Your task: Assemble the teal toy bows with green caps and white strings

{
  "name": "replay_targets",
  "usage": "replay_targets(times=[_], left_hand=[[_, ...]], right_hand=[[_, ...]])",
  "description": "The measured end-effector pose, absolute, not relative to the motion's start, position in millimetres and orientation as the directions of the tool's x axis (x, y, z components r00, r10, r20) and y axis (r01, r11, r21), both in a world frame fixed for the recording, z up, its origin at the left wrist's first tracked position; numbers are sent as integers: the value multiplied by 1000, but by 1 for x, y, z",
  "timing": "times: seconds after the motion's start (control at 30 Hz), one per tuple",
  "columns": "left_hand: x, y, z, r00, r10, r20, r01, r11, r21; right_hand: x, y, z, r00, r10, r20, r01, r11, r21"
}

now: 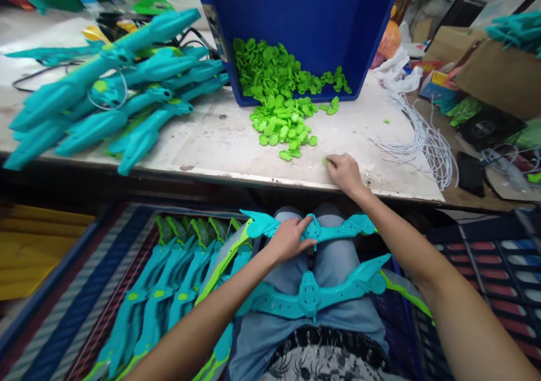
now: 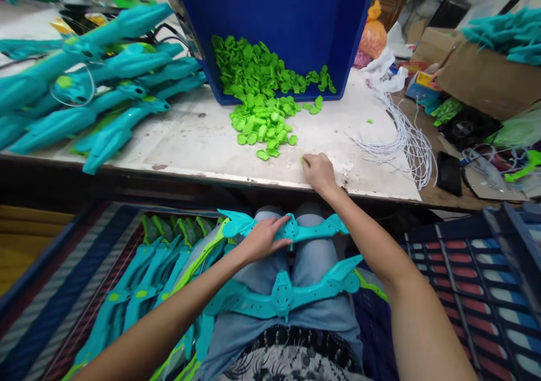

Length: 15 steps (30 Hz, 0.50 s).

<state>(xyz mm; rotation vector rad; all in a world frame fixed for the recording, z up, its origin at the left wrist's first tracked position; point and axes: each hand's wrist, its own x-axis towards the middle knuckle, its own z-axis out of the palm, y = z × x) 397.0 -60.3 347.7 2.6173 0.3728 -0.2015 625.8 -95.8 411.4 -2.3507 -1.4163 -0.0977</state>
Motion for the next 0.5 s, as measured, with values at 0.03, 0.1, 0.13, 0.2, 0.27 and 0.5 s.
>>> replay_targets(times=[0.03,0.1,0.13,0.2,0.27,0.5], left_hand=[[402,-59,350,939,251,-235,335,-822,461],[412,-55,355,906,275,-321,404,-786,468],[417,-53,357,891,270,-365,425,-778,462],[425,-48,359,872,247,-423,443,-768,464],[430,-45,357,867,250,-430,460,-733,501],[437,-41,343,866,248,-435,496,-538,681]], right_hand=[[627,-104,411,496,829,258,856,-418,-304],[630,-116,409,528,810,256,839,-452,-302],[632,-121,409,536,805,254,836,-466,-289],[636,-128,410,507,819,269,857,-445,-261],[644,-132,412,392,868,305,911,-319,-262],[674,-126,422,78,985,151,919,-12,-395]])
